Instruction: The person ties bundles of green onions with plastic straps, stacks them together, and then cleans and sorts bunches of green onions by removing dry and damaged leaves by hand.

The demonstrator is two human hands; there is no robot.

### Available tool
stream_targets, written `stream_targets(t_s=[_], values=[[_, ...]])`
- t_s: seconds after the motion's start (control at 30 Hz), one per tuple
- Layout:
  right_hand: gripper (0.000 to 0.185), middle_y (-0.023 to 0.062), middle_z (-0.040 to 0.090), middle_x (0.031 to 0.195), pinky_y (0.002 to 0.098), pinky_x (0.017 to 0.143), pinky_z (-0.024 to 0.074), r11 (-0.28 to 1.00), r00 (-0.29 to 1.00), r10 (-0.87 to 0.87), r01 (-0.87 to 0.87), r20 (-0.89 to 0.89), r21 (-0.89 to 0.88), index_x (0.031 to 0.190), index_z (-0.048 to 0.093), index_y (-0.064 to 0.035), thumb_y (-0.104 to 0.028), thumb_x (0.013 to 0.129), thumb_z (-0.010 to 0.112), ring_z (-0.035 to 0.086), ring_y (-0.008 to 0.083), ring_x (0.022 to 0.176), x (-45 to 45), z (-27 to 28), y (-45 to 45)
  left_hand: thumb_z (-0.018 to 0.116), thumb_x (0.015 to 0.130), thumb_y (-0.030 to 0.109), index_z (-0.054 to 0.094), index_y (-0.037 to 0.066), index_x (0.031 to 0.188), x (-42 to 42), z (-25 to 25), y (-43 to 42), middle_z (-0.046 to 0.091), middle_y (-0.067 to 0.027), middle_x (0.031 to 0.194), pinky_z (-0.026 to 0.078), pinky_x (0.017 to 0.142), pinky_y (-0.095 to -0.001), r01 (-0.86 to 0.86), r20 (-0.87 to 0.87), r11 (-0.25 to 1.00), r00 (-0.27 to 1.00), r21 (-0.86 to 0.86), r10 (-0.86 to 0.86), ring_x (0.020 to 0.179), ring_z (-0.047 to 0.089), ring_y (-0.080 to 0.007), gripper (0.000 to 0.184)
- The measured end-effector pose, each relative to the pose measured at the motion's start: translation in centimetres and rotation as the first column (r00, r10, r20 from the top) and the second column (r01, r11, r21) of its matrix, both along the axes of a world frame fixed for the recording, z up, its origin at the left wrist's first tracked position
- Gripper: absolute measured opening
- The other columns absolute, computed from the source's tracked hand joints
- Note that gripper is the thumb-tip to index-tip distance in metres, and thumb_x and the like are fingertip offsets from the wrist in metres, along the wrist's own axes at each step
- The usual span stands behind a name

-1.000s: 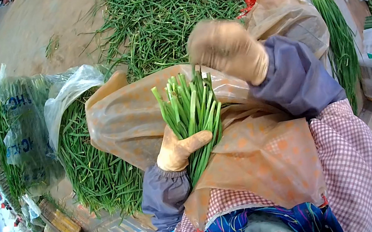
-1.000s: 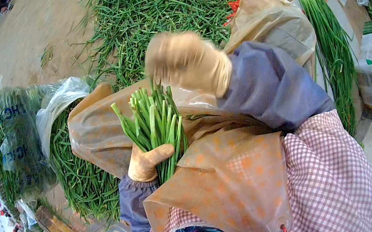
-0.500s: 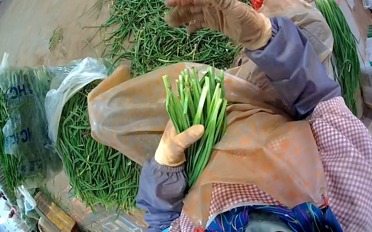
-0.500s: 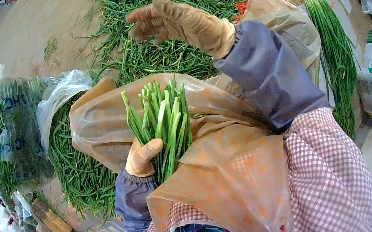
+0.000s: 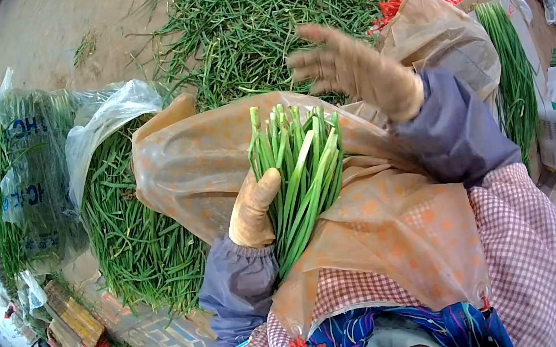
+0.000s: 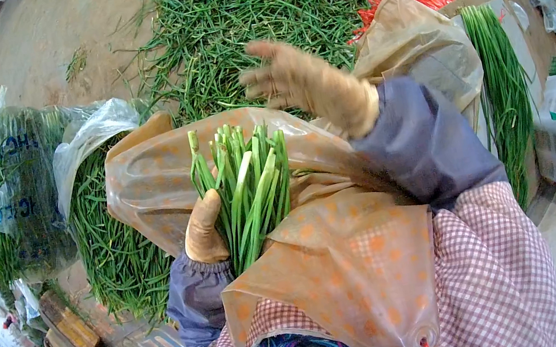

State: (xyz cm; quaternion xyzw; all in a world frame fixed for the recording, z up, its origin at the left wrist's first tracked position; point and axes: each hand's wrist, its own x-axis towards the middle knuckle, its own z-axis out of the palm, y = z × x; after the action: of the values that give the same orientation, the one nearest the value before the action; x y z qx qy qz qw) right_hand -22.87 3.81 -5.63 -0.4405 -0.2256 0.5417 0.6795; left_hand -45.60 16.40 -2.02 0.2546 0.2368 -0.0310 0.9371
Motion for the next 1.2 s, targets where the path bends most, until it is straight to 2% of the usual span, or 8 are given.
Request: stream_targets(t_s=[0.07,0.2,0.47,0.6,0.77,0.9,1.03,1.2], values=[[0.082,0.0118,0.046,0.137,0.0366,0.105,0.0385,1.000,0.952,-0.003,0.008,-0.307,0.015,0.150,0.015,-0.0090,-0.040,0.090,0.061,0.050,0.0221,0.121,-3.5,-0.1,-1.6,0.066,0.087,0.035,0.034,0.002,0.142,0.0,-0.1,0.1,0.052,-0.0106,0.132,0.043,0.100,-0.0344,-0.002,-0.004,1.000,1.000,0.004,0.003,0.116,0.054,-0.0202,0.072],[0.099,0.0109,0.037,0.146,0.0404,0.106,0.0383,0.997,0.901,-0.054,0.071,-0.430,0.022,0.151,0.013,-0.0123,-0.028,0.077,0.077,0.043,0.0236,0.129,-8.4,1.6,-0.9,0.061,0.092,0.028,0.033,0.001,0.143,0.2,-0.4,0.2,0.052,-0.0104,0.131,0.042,0.100,-0.0336,0.092,-0.079,0.980,0.994,0.179,-0.079,0.115,0.053,-0.0184,0.064],[0.077,0.0099,0.058,0.121,0.0349,0.097,0.0450,0.990,0.966,-0.123,0.105,-0.226,-0.090,0.146,0.024,-0.0061,-0.016,0.085,0.070,0.055,0.0194,0.113,-9.7,3.0,3.7,0.046,0.099,0.040,0.023,0.001,0.145,-0.5,-0.3,2.5,0.054,-0.0165,0.127,0.045,0.095,-0.0357,0.352,-0.174,0.465,0.907,0.812,-0.383,0.111,0.057,-0.0268,0.065],[0.064,0.0108,0.067,0.099,0.0329,0.085,0.0530,0.983,0.908,-0.166,0.124,-0.385,-0.132,0.141,0.034,-0.0055,-0.007,0.086,0.068,0.065,0.0219,0.094,-8.9,2.0,5.3,0.042,0.100,0.039,0.025,0.001,0.141,1.4,2.2,3.3,0.056,-0.0170,0.121,0.047,0.090,-0.0365,0.428,-0.216,0.402,0.854,0.809,-0.474,0.107,0.059,-0.0258,0.059],[0.056,0.0115,0.067,0.088,0.0319,0.070,0.0584,0.976,0.902,-0.201,0.218,-0.383,0.002,0.134,0.042,-0.0080,-0.007,0.085,0.068,0.069,0.0214,0.080,-6.7,1.0,5.8,0.054,0.096,0.035,0.033,0.000,0.142,2.4,2.8,5.6,0.050,-0.0124,0.133,0.037,0.103,-0.0348,0.559,-0.115,0.616,0.785,0.554,-0.609,0.124,0.046,-0.0224,0.061],[0.052,0.0075,0.065,0.086,0.0330,0.066,0.0593,0.946,0.919,-0.294,0.319,-0.264,0.058,0.132,0.044,-0.0084,-0.012,0.086,0.067,0.067,0.0192,0.074,-0.8,0.3,6.0,0.057,0.095,0.031,0.039,-0.002,0.139,2.7,4.8,7.3,0.053,-0.0173,0.131,0.039,0.102,-0.0343,0.424,-0.252,0.316,0.850,0.849,-0.462,0.123,0.049,-0.0250,0.058],[0.034,0.0068,0.066,0.086,0.0316,0.067,0.0573,0.894,0.889,-0.424,0.442,-0.173,0.078,0.119,0.058,-0.0064,-0.010,0.086,0.066,0.065,0.0169,0.073,5.2,0.2,4.7,0.063,0.087,0.029,0.042,-0.003,0.137,3.6,6.5,9.0,0.052,-0.0160,0.133,0.040,0.102,-0.0406,0.255,-0.115,0.549,0.954,0.796,-0.277,0.122,0.051,-0.0310,0.062],[0.032,0.0063,0.064,0.085,0.0345,0.069,0.0573,0.880,0.888,-0.443,0.457,-0.121,0.130,0.116,0.057,-0.0062,-0.013,0.086,0.067,0.066,0.0185,0.076,8.0,2.3,4.2,0.067,0.084,0.021,0.046,0.003,0.134,6.6,3.3,5.0,0.055,-0.0172,0.128,0.043,0.099,-0.0370,0.228,-0.150,0.152,0.901,0.962,-0.407,0.116,0.054,-0.0266,0.058]])
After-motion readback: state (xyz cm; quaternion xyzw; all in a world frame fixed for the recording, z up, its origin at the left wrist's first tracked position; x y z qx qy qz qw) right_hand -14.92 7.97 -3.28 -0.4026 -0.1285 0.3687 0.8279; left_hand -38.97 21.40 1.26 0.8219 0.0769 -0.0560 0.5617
